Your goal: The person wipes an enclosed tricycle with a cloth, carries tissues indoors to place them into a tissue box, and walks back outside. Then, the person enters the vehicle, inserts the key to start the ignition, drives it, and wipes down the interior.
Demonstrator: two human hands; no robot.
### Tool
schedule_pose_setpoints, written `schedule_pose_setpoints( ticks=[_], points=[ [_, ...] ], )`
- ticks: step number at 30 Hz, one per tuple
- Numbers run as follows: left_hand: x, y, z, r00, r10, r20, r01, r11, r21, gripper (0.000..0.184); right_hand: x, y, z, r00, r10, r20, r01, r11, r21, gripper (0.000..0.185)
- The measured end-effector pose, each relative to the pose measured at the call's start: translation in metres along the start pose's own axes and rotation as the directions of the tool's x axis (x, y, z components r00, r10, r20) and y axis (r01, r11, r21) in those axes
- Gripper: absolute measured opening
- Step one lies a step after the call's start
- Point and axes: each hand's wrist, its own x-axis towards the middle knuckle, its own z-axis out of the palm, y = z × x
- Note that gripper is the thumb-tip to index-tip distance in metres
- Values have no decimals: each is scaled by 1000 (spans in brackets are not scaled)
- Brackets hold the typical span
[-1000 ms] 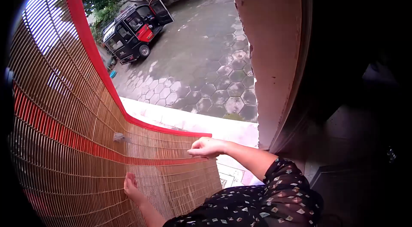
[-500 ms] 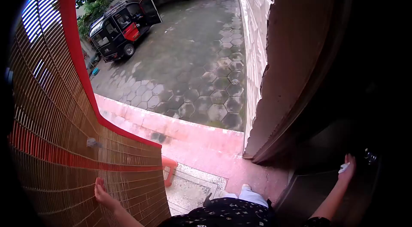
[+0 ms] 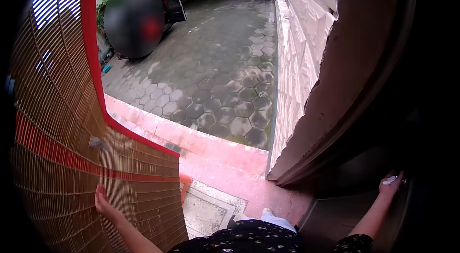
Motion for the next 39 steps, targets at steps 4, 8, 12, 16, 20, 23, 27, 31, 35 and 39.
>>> schedule_pose_setpoints(
  ticks=[4, 8, 12, 16, 20, 23, 27, 31, 35, 39],
  points=[
    [-5, 3, 0, 1000, -13, -28, 15, 997, 72, 31, -25, 21, 9, 996, -13, 91, 13, 1000, 0, 24],
    [-6, 4, 0, 999, -34, -13, 35, 998, 48, 30, -64, 46, 24, 965, 22, 260, -41, 997, 68, 25],
    [-8, 8, 2, 999, -32, -23, 33, 998, 52, 30, -101, 69, 42, 947, 20, 322, -64, 990, 126, 26],
    [-4, 8, -1, 999, -24, -30, 25, 998, 50, 30, -116, 96, 45, 904, 84, 418, -163, 974, 156, 30],
    [4, 16, 2, 999, 8, -45, -5, 998, 60, 30, -126, 118, 50, 823, 53, 565, -187, 966, 181, 25],
    [11, 18, 2, 999, 35, -34, -31, 992, 125, 30, -144, 135, 57, 670, 11, 743, -292, 923, 249, 28],
    [26, 13, 0, 998, 66, -4, -65, 991, 114, 31, -163, 166, 74, 460, -141, 876, -431, 828, 359, 42],
    [34, 19, 3, 997, 71, -14, -68, 985, 156, 32, -181, 194, 95, 326, -310, 893, -514, 735, 443, 45],
    [50, 9, -5, 996, 70, 55, -78, 984, 160, 33, -194, 205, 95, 314, -277, 908, -483, 777, 404, 45],
    [63, 10, -11, 992, 116, 55, -124, 974, 188, 34, -205, 213, 95, 272, -245, 931, -526, 772, 357, 43]
  ],
)
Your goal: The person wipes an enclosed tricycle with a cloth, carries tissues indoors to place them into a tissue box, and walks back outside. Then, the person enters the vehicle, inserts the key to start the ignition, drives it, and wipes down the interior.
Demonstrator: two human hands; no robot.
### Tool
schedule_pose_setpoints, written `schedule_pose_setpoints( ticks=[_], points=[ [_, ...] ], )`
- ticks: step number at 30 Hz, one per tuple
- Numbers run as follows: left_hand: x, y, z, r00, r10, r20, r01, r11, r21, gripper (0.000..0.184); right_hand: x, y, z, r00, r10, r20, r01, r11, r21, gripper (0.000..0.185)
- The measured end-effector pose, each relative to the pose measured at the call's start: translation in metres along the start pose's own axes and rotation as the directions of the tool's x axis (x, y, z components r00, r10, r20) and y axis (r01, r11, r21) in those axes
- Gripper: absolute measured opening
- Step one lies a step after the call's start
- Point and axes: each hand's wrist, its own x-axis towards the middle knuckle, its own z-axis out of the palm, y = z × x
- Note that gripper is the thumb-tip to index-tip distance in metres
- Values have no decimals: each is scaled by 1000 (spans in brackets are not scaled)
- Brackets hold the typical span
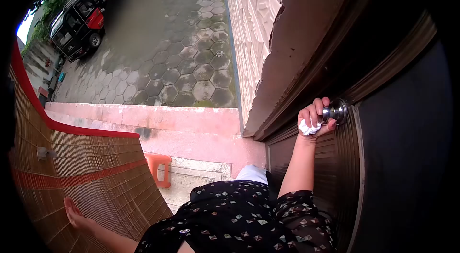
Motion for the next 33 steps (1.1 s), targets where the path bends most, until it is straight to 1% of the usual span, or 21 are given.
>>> schedule_pose_setpoints(
  ticks=[1, 3, 5, 7, 10, 11, 18, 21, 23, 27, 29, 30, 32, 33],
  points=[
    [0, 5, -2, 1000, -19, -18, 20, 1000, 23, 34, 0, 4, 4, 1000, 8, -8, -8, 1000, 5, 43],
    [0, 2, 0, 1000, -3, -27, 3, 1000, 15, 34, -4, 8, 4, 999, 26, -40, -25, 1000, 16, 45],
    [2, 4, -2, 996, 29, -82, -27, 999, 17, 35, -6, 12, 3, 999, 45, -19, -44, 999, 29, 44],
    [-1, 10, 1, 1000, -1, -13, 0, 997, -74, 33, -7, 18, 10, 998, 64, -11, -64, 998, 17, 44],
    [2, 10, 2, 999, -32, -43, 26, 991, -134, 30, -9, 26, 15, 997, 76, 2, -76, 997, 33, 47],
    [3, 11, 1, 998, -14, -62, 6, 991, -131, 30, -10, 26, 14, 996, 89, 0, -89, 995, 52, 47],
    [6, 13, -1, 998, -32, -58, 22, 987, -159, 29, -13, 33, 21, 993, 115, 5, -115, 992, 59, 46],
    [8, 13, -4, 998, -27, -48, 20, 991, -130, 29, -15, 28, 21, 987, 163, 1, -162, 984, 72, 46],
    [9, 13, -6, 999, -51, -11, 48, 985, -164, 29, -16, 30, 24, 983, 182, 7, -182, 980, 80, 46],
    [6, 25, -2, 999, -44, -29, 39, 990, -136, 30, -20, 27, 21, 977, 212, -4, -212, 976, 48, 45],
    [8, 25, 0, 999, -28, -22, 26, 994, -108, 31, -26, 24, 19, 968, 250, -38, -249, 968, 14, 57],
    [9, 24, 1, 999, -30, -16, 28, 994, -102, 31, -31, 24, 17, 967, 249, -46, -249, 968, 11, 57],
    [11, 23, 1, 999, -9, -35, 6, 997, -79, 31, -42, 27, 7, 960, 271, -74, -271, 962, 11, 72],
    [12, 22, 1, 999, -10, -30, 8, 998, -69, 31, -46, 30, 4, 958, 274, -84, -274, 962, 11, 72]
  ],
)
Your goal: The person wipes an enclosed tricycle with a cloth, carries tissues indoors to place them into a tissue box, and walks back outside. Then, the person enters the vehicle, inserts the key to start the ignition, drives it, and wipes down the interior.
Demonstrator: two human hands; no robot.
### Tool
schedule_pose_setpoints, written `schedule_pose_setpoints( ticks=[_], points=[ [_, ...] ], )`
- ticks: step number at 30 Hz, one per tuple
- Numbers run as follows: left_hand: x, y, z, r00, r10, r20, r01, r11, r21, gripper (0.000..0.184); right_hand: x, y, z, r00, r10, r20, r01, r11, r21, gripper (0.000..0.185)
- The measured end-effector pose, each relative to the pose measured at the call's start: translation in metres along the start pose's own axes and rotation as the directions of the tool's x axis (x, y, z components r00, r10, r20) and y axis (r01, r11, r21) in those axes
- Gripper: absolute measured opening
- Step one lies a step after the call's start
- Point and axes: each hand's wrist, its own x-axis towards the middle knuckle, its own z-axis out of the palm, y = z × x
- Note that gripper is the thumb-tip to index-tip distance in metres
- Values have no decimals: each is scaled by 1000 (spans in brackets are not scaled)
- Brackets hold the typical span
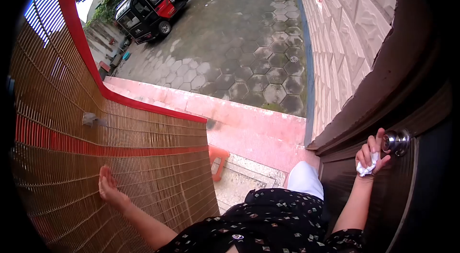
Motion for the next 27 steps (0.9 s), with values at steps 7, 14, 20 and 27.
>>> schedule_pose_setpoints(
  ticks=[7, 14, 20, 27],
  points=[
    [12, -10, -5, 994, 40, -101, -37, 999, 34, 30, 20, 67, -22, 817, 542, -195, -568, 816, -111, 51],
    [11, -9, 4, 964, 97, -249, -55, 984, 172, 32, 84, 153, -80, 527, 733, -430, -817, 576, -20, 30],
    [13, -18, 20, 831, 221, -510, -59, 947, 316, 27, 137, 218, -146, 217, 706, -675, -869, 454, 195, 27],
    [16, -32, 4, 679, 257, -688, 69, 911, 408, 28, 172, 237, -249, 39, 441, -897, -997, 81, -4, 18]
  ],
)
